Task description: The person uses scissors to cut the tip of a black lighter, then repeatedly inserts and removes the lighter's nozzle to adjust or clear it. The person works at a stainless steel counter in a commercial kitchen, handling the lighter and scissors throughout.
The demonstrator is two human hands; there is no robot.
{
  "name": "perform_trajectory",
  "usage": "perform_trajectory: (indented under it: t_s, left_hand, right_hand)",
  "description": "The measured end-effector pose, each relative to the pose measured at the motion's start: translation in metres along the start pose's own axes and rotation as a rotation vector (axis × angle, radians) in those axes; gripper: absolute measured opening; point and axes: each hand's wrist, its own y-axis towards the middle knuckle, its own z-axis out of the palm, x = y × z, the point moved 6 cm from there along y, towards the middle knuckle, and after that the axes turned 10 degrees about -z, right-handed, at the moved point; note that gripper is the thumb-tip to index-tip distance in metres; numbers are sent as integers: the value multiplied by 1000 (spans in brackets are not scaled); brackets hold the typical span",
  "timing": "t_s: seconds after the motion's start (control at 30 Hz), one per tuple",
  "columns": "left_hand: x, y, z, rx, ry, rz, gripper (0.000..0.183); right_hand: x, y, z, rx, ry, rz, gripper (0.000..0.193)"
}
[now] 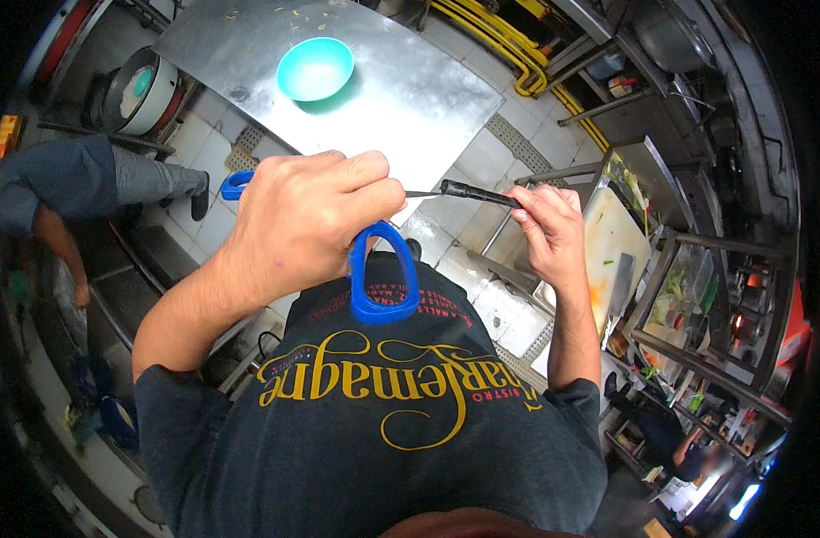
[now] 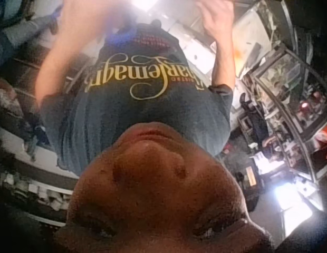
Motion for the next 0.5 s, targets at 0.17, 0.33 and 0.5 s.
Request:
perform_trajectory:
  t_s: [0.17, 0.33, 0.5]
  left_hand:
    - [3, -2, -3, -1, -12, -23, 13]
    - [5, -4, -2, 4, -99, -31, 13]
    - [11, -6, -2, 8, -138, -52, 13]
  right_hand:
    - [2, 0, -2, -17, -29, -34, 20]
    - [10, 4, -3, -4, -58, -61, 21]
    - [18, 6, -4, 9, -110, -75, 21]
